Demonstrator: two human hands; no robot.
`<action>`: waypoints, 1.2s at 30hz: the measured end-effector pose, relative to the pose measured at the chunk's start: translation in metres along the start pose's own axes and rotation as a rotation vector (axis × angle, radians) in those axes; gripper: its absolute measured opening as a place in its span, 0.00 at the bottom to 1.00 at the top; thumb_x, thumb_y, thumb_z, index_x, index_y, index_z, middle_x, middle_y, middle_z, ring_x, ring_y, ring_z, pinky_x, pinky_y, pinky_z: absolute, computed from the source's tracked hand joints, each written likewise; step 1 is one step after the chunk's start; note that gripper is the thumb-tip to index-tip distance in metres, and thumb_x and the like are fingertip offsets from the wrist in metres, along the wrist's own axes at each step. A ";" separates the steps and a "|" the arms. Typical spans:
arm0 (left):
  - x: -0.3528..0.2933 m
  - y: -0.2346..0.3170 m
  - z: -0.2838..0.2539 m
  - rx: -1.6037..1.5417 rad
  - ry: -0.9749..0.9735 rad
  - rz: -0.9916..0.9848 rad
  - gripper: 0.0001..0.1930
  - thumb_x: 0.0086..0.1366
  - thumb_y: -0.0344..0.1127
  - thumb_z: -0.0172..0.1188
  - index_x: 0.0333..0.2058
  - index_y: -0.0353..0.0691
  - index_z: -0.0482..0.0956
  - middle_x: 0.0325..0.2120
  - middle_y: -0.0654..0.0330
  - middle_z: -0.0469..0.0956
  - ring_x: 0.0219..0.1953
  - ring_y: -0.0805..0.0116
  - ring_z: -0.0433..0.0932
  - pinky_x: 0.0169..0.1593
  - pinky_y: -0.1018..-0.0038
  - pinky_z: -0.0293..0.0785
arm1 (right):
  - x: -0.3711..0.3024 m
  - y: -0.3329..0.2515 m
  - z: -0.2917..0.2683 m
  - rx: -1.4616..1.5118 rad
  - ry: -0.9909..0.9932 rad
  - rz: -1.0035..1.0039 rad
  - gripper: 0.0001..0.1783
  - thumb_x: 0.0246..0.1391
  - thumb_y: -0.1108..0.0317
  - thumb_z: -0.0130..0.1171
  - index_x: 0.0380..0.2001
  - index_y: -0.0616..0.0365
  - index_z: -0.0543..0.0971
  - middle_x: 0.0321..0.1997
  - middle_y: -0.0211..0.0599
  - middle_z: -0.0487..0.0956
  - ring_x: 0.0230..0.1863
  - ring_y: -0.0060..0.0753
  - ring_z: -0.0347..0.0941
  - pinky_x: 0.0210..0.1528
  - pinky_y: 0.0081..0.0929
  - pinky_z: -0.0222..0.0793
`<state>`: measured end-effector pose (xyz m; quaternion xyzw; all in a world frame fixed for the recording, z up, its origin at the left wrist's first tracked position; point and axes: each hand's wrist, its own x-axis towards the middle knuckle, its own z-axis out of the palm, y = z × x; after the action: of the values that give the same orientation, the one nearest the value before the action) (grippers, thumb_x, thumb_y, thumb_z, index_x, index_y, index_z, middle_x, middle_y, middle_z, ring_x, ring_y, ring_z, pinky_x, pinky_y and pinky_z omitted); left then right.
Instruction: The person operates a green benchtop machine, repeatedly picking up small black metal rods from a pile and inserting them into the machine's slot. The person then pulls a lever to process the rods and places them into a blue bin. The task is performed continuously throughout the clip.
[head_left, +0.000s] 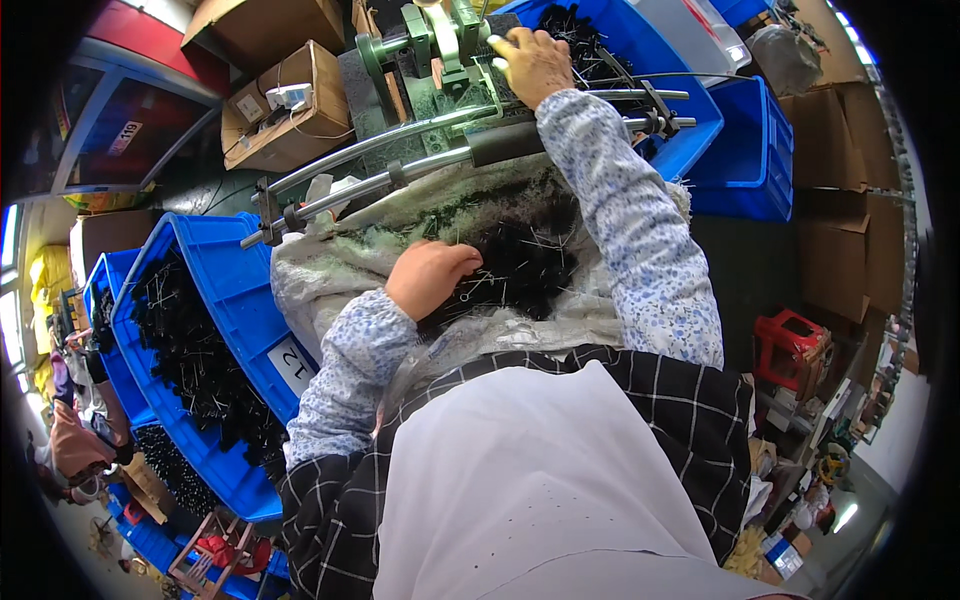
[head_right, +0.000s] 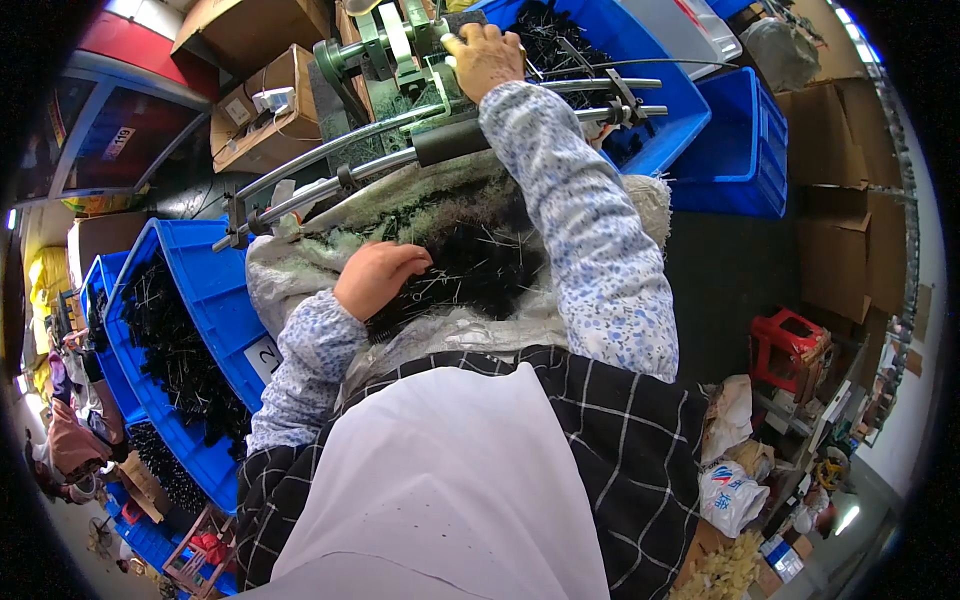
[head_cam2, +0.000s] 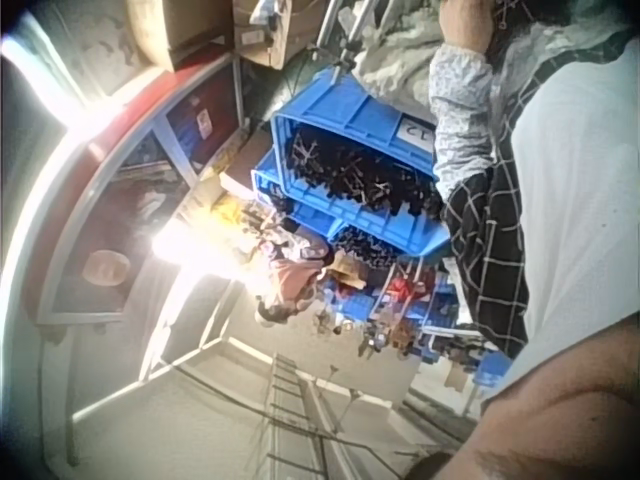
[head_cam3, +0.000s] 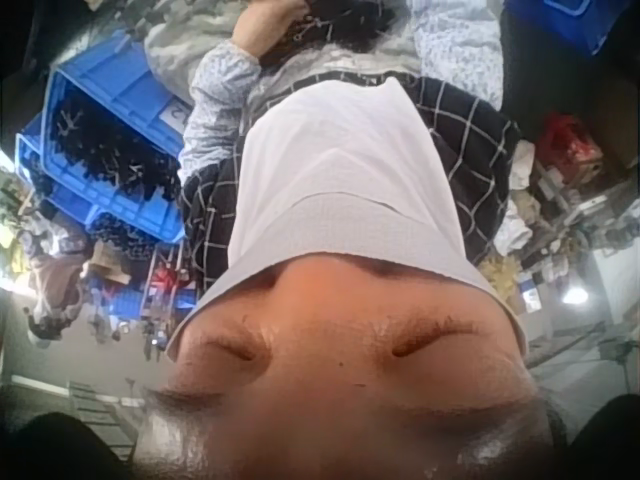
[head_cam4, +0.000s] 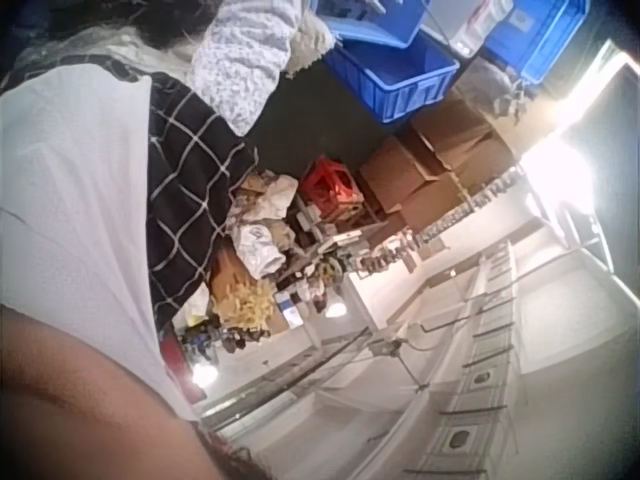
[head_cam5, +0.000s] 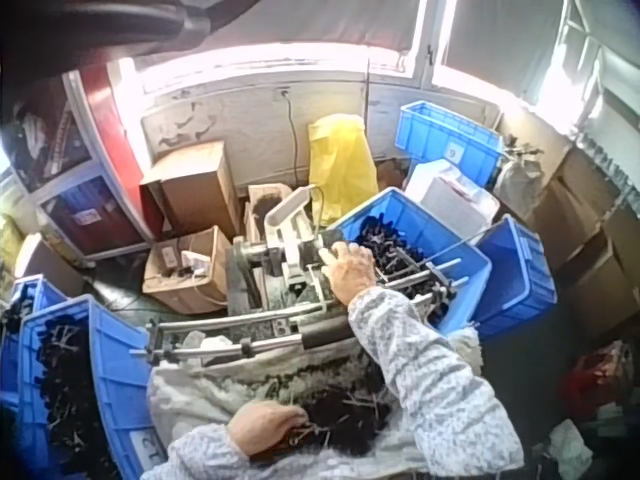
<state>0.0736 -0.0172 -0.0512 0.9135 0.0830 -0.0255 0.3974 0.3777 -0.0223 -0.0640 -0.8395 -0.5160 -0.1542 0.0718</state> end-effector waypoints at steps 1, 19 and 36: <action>-0.001 0.003 -0.008 -0.037 0.095 0.039 0.06 0.59 0.36 0.55 0.31 0.44 0.79 0.25 0.62 0.79 0.31 0.61 0.76 0.40 0.67 0.66 | -0.004 0.000 -0.010 -0.064 -0.013 0.033 0.16 0.49 0.62 0.54 0.43 0.48 0.76 0.42 0.31 0.73 0.44 0.33 0.68 0.46 0.36 0.60; -0.037 0.032 0.009 -0.808 -0.323 -0.133 0.13 0.65 0.33 0.50 0.46 0.35 0.65 0.26 0.61 0.70 0.33 0.71 0.73 0.41 0.76 0.70 | -0.009 -0.059 -0.009 0.112 0.008 0.108 0.16 0.47 0.59 0.53 0.41 0.50 0.76 0.37 0.33 0.79 0.46 0.38 0.71 0.44 0.41 0.61; -0.010 0.014 -0.052 -0.205 0.073 0.052 0.17 0.61 0.30 0.53 0.49 0.37 0.67 0.39 0.48 0.70 0.45 0.53 0.70 0.47 0.68 0.68 | 0.020 0.052 -0.031 0.014 -0.388 0.207 0.15 0.53 0.65 0.46 0.42 0.38 0.77 0.41 0.36 0.78 0.43 0.43 0.74 0.45 0.41 0.69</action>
<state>0.0652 0.0104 -0.0048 0.8703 0.0759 0.0269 0.4859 0.4268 -0.0382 -0.0261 -0.9013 -0.4325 0.0219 -0.0076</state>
